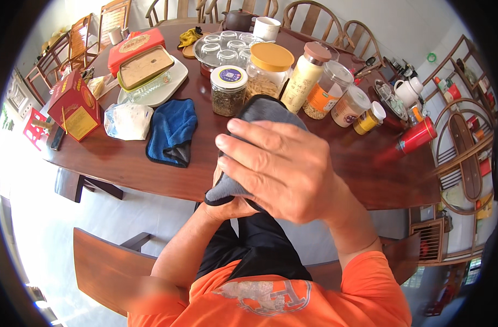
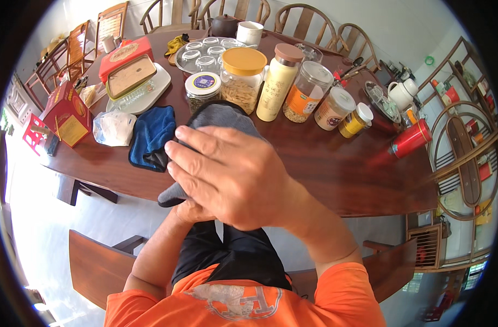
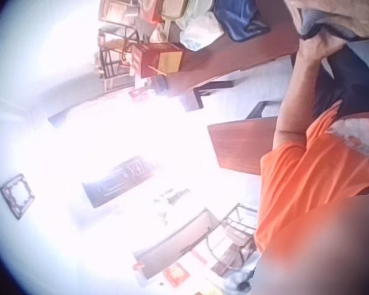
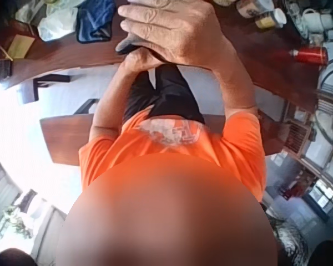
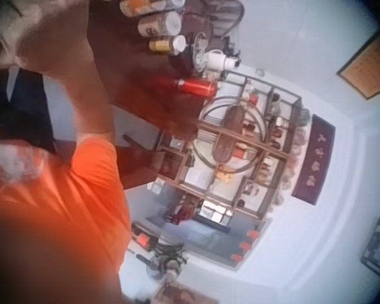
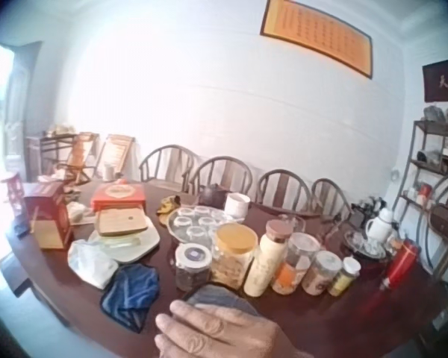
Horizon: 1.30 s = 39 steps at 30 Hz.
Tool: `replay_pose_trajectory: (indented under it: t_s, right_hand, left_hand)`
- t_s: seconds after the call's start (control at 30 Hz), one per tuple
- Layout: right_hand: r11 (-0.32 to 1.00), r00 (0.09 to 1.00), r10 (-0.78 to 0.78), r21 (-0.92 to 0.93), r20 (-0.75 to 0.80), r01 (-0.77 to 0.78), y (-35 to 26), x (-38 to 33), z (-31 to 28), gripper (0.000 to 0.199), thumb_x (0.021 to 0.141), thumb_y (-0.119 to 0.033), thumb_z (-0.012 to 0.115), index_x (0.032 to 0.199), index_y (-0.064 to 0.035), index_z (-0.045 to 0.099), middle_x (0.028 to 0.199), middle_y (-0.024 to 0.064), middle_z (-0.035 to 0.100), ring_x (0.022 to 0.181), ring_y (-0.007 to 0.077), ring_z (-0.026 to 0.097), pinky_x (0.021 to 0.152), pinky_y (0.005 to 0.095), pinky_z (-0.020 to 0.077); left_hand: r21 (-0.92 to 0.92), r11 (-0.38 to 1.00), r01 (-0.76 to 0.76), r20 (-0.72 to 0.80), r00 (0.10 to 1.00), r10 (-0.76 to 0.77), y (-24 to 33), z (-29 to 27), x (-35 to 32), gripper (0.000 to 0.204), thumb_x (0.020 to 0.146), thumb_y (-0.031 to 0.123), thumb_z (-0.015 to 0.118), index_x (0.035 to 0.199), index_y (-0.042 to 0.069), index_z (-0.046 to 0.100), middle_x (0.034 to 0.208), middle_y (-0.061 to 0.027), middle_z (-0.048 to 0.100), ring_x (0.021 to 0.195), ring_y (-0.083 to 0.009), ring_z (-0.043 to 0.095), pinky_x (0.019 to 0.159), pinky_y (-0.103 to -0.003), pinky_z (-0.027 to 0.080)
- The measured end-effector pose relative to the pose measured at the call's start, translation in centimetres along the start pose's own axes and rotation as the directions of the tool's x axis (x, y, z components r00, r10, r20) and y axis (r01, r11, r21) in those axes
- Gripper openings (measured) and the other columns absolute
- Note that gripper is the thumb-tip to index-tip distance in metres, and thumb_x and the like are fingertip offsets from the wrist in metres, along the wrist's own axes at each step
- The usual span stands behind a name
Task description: The person wipes several containers on a dining table using a cloth. They handle a small yellow jar, a clear jar with dried fruit, and a red cylindrical tin, wiping each one individually before placing them back on the table.
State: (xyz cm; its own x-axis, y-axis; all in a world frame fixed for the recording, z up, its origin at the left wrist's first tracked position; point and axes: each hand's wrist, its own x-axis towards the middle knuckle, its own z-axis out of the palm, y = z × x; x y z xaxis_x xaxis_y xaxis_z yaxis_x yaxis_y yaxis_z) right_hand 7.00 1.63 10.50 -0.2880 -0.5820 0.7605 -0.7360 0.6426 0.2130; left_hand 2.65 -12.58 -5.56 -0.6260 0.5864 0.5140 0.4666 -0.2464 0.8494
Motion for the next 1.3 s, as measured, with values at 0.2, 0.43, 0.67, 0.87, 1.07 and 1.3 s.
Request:
replay_pose_trajectory:
  t_s: [0.2,0.43,0.67,0.87,1.07,1.3]
  right_hand:
    - [0.958,0.973,0.229,0.182,-0.018,-0.222,2.3,-1.2,-0.9,0.033,0.093,-0.028,0.072,0.11,-0.0005,0.081,0.12,0.0178,0.08,0.118,0.0381,0.074,0.105,0.049,0.0546]
    - [0.857,0.772,0.489,0.389,-0.406,-0.338,0.0,-4.4,3.2,0.051,0.102,-0.043,0.068,0.111,0.0071,0.072,0.122,0.0277,0.072,0.114,0.0424,0.07,0.101,0.0482,0.0555]
    - [0.596,0.641,0.732,0.673,-0.231,-0.437,-1.9,-7.6,5.2,0.107,0.096,-0.07,0.069,0.16,0.0062,0.03,0.154,0.0231,0.05,0.136,0.0305,0.056,0.116,0.0426,0.0429]
    - [0.36,0.574,0.819,0.777,0.003,-0.517,-3.6,-12.0,6.9,0.094,0.105,-0.057,0.06,0.162,0.0096,0.027,0.158,0.0214,0.046,0.144,0.0301,0.049,0.122,0.0429,0.0351]
    - [0.293,0.561,0.817,0.74,0.135,-0.606,-5.0,-12.0,7.4,0.069,0.107,-0.03,0.061,0.161,0.0029,0.034,0.153,0.0256,0.052,0.14,0.0386,0.055,0.117,0.0454,0.0429]
    - [0.672,0.687,0.72,0.148,0.101,-0.725,-7.7,-13.0,7.3,0.058,0.092,-0.021,0.074,0.142,0.0033,0.055,0.143,0.034,0.055,0.124,0.0553,0.057,0.106,0.0574,0.0459]
  left_hand:
    - [0.301,0.947,-0.113,-0.115,0.981,0.154,-0.9,1.1,-0.4,0.104,0.073,0.038,0.097,0.154,0.002,0.043,0.152,-0.0231,0.051,0.14,-0.0416,0.052,0.114,-0.054,0.043]
    - [0.382,0.894,-0.235,-0.241,0.908,0.342,0.4,1.2,1.1,0.116,0.062,0.035,0.104,0.151,-0.003,0.042,0.139,-0.0265,0.054,0.123,-0.0453,0.058,0.104,-0.053,0.047]
    - [0.417,0.887,-0.197,-0.183,0.938,0.294,1.9,0.4,1.5,0.097,0.073,0.033,0.095,0.15,0.0,0.046,0.147,-0.0232,0.052,0.134,-0.0408,0.053,0.113,-0.051,0.042]
    - [0.059,0.987,-0.146,-0.242,0.958,0.156,1.1,1.0,0.9,0.107,0.081,0.04,0.09,0.157,-0.009,0.033,0.15,-0.0257,0.044,0.134,-0.0399,0.047,0.117,-0.05,0.036]
    - [-0.183,0.968,-0.171,-0.285,0.952,0.114,1.6,1.0,1.1,0.109,0.088,0.042,0.086,0.16,-0.008,0.02,0.149,-0.0232,0.048,0.136,-0.0328,0.053,0.118,-0.047,0.039]
    - [-0.363,0.92,-0.147,-0.39,0.921,-0.007,2.3,0.4,0.9,0.099,0.096,0.042,0.075,0.163,-0.001,0.015,0.156,-0.0208,0.043,0.143,-0.0313,0.048,0.121,-0.048,0.037]
